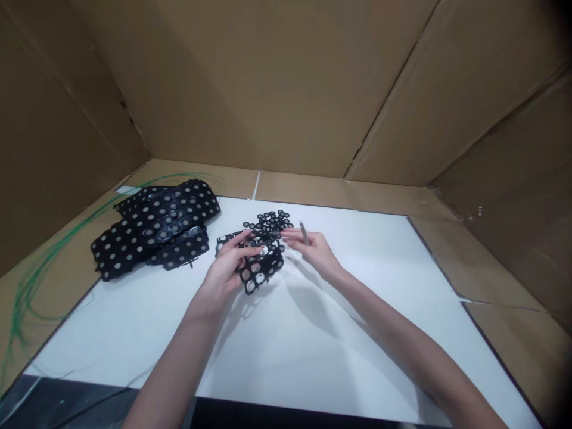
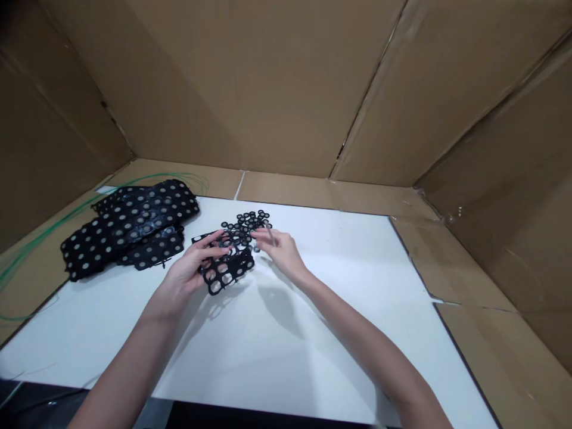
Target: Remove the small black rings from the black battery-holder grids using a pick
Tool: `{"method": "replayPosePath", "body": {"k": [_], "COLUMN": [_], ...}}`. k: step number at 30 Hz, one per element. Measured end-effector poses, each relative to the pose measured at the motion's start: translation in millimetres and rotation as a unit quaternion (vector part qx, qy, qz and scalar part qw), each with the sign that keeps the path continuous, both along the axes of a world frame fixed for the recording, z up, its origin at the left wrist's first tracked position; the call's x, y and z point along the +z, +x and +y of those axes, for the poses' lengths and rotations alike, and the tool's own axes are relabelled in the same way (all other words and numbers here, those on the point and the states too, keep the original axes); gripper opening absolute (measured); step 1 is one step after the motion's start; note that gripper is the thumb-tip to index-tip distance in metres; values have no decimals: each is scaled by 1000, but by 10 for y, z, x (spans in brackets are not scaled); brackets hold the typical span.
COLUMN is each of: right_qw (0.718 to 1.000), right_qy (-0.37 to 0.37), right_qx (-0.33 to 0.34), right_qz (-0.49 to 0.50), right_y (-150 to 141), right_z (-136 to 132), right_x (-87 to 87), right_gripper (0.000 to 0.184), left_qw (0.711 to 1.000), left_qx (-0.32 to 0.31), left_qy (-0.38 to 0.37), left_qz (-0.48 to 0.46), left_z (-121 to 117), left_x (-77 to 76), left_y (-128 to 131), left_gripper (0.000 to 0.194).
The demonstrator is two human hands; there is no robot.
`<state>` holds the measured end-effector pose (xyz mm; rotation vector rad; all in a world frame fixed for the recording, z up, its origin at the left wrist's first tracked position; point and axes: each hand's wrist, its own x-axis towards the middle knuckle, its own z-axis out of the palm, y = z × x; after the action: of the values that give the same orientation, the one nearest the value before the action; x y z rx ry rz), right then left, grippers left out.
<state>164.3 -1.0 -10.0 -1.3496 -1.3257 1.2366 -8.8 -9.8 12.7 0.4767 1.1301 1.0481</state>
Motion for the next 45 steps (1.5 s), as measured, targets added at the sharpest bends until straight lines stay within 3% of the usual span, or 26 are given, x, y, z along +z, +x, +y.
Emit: {"method": "replayPosePath", "body": {"k": [3, 7, 11, 13, 15, 18, 21, 25, 28, 31, 35, 38, 40, 42, 44, 45], "right_qw": [998, 998, 999, 994, 961, 872, 801, 736, 704, 692, 673, 687, 724, 805, 898, 927], "right_qy": [-44, -47, 12, 108, 252, 423, 497, 559, 594, 618, 647, 637, 602, 521, 384, 312], "right_qx": [42, 17, 9, 3, 14, 83, 106, 71, 70, 64, 65, 27, -9, -40, -96, -142], "right_qz": [11, 40, 38, -18, -108, -232, -317, -376, -383, -368, -352, -349, -337, -282, -190, -153], "right_y": [-52, -70, -70, -67, -58, -37, -18, -3, 3, 9, 37, 36, 6, -21, 11, 69], "right_z": [-60, -71, -66, -86, -118, -158, -166, -161, -177, -211, -254, -277, -292, -292, -246, -200], "right_x": [66, 77, 15, -7, -11, -3, -14, -47, -59, -50, -16, 6, 24, 53, 96, 122], "right_gripper": [39, 38, 37, 32, 20, 18, 23, 17, 14, 13, 13, 10, 7, 3, 11, 16], "left_qw": [1000, 999, 995, 995, 995, 997, 999, 1000, 999, 999, 998, 993, 990, 988, 985, 982], "left_qx": [-1, 10, 18, 18, 18, 16, 10, -11, -26, -32, 13, 67, 79, 82, 98, 112], "left_qy": [6, 41, 86, 92, 90, 76, 46, -1, -9, 4, 66, 94, 106, 116, 120, 122], "left_qz": [12, 23, 37, 39, 36, 16, -5, -15, -18, -5, 17, 30, 39, 52, 77, 89], "left_z": [-4, -6, -5, -3, 0, 6, 4, -28, -52, -43, 8, 39, 46, 41, 33, 28], "left_x": [-2, -58, -115, -126, -125, -106, -77, -40, -32, -50, -89, -113, -119, -112, -89, -73], "left_y": [7, 14, 27, 34, 37, 30, 26, 54, 78, 71, 40, 37, 42, 36, 15, 1], "left_gripper": [66, 69, 70, 69, 66, 60, 57, 57, 62, 67, 65, 63, 62, 58, 52, 52]}}
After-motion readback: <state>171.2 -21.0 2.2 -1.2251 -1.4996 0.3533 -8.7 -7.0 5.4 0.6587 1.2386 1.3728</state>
